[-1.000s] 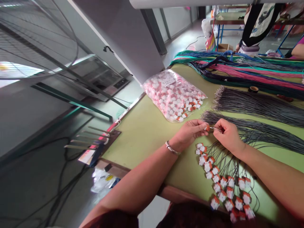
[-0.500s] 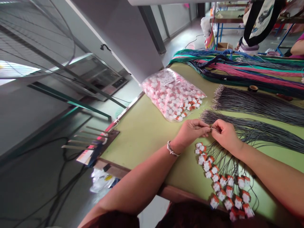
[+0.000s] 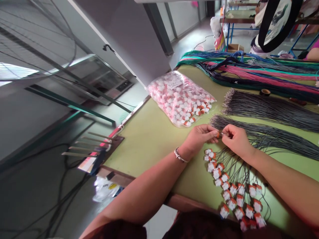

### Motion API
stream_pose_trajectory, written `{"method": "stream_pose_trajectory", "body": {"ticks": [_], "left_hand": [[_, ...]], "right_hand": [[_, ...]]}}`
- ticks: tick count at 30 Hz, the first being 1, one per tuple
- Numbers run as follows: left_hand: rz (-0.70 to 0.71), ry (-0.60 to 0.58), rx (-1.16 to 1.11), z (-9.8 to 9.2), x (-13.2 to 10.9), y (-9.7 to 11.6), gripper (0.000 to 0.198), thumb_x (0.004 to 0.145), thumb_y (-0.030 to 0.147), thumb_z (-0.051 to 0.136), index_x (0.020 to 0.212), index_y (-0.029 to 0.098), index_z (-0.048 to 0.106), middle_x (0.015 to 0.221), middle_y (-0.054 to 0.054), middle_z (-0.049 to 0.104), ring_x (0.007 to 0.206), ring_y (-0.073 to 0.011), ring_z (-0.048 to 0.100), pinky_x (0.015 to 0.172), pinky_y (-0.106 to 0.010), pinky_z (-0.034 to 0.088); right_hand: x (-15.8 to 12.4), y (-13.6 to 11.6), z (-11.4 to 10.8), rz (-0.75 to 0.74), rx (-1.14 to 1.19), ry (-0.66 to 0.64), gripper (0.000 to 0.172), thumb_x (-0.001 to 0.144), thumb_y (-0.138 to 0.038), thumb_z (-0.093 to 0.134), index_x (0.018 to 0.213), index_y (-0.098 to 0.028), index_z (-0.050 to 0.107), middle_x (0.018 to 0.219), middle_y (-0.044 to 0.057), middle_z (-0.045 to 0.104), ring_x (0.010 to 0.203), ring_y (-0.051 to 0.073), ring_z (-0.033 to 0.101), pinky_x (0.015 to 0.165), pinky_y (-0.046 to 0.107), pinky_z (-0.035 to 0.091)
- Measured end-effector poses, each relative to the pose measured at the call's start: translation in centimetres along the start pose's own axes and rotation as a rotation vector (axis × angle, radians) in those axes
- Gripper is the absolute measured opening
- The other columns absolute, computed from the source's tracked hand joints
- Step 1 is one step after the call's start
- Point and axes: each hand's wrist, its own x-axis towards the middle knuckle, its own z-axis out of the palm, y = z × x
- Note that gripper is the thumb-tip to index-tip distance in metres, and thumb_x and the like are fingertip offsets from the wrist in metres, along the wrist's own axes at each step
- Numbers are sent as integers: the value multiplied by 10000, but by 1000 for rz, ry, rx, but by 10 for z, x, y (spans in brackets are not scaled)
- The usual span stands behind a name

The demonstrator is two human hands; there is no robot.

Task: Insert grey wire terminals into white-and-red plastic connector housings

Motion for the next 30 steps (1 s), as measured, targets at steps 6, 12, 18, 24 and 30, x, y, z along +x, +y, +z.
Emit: {"method": "stream_pose_trajectory", "body": {"ticks": [6,12,18,24,30], "left_hand": [[15,-15,49,3,-2,-2,428,585,480,797,727,102,654,552,-21,651,497,-85,592,528,-195,498],[20,3,53,7,-3,-3,424,579,476,799,712,100,656,550,-24,652,497,-92,598,524,-200,502],[49,3,148,-4,-8,14,305,642,377,781,736,115,658,555,-17,649,495,-89,591,493,-188,482],[2,-9,134,-13,-10,22,285,640,340,782,753,106,663,556,-23,647,488,-86,582,488,-186,474],[-2,-93,198,-18,-9,19,275,667,362,759,772,120,678,577,-26,647,498,-92,574,483,-188,456]], "right_hand": [[-1,3,3,34,-62,-32,58,618,-221,504,582,-193,468,493,-48,472,459,75,378,456,205,302],[-1,6,5,34,-33,-31,106,637,-254,537,582,-193,471,488,-52,465,450,73,365,444,209,291],[2,4,1,65,175,-31,102,679,-273,550,633,-184,535,504,-43,485,463,80,407,451,205,336],[4,0,-2,142,273,-109,158,743,-341,571,723,-184,572,485,-57,470,423,89,436,425,210,358],[5,3,-4,126,203,-64,242,796,-380,547,685,-170,596,559,-19,550,488,93,464,470,216,373]]}}
